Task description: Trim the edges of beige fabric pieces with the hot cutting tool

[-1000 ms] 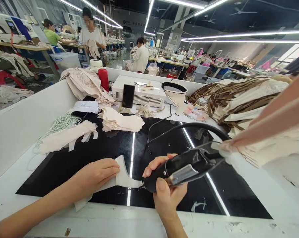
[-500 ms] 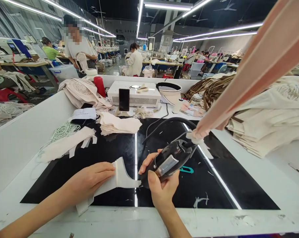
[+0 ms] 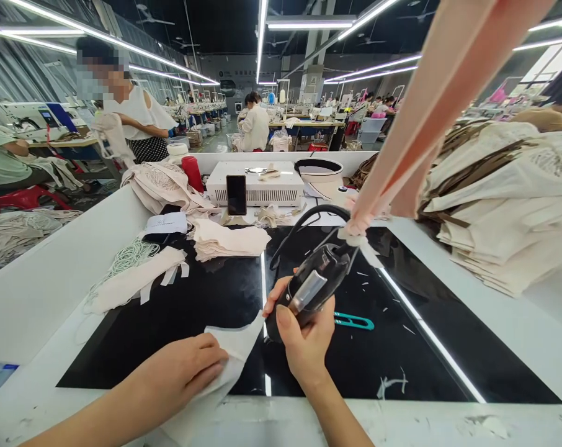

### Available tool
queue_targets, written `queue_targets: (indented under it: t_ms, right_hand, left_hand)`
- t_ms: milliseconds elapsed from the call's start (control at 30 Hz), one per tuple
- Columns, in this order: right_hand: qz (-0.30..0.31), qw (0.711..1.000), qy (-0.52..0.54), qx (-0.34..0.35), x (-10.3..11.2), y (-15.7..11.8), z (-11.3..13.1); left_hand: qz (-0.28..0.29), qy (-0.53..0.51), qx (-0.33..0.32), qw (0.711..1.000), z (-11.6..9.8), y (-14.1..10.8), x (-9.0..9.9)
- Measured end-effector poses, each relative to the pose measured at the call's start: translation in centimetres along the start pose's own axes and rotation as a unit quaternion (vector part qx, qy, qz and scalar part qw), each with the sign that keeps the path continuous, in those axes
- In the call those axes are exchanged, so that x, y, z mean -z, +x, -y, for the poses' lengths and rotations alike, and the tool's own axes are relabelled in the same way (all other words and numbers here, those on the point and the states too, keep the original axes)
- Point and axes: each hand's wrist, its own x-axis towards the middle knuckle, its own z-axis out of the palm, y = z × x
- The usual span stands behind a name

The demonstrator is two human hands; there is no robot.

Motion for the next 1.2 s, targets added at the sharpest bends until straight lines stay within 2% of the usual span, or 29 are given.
queue_targets:
  t_ms: [100,200,300,400,800,1200]
  right_hand:
    - [0.007,1.000,0.005,-0.002,-0.3,0.1,-0.4]
    - [0.007,1.000,0.009,-0.003,-0.6,0.2,-0.9]
    - [0.009,1.000,0.009,-0.004,-0.7,0.2,-1.3]
    - [0.012,1.000,0.007,-0.006,-0.8,0.1,-1.6]
    - [0.028,0.999,0.019,-0.008,-1.6,0.2,-2.8]
    - [0.028,0.999,0.027,-0.003,-2.2,0.2,-3.0]
  left_hand:
    - [-0.002,0.028,-0.005,1.000,-0.4,1.6,1.0]
    - [-0.011,0.026,-0.066,0.997,0.2,3.9,1.5]
    - [0.021,-0.013,-0.112,0.993,1.1,5.8,1.3]
    - [0.067,-0.030,-0.120,0.990,1.9,6.7,0.8]
    - [0.120,-0.029,-0.069,0.990,2.8,6.1,1.2]
    - [0.130,-0.035,-0.053,0.989,3.4,5.8,1.2]
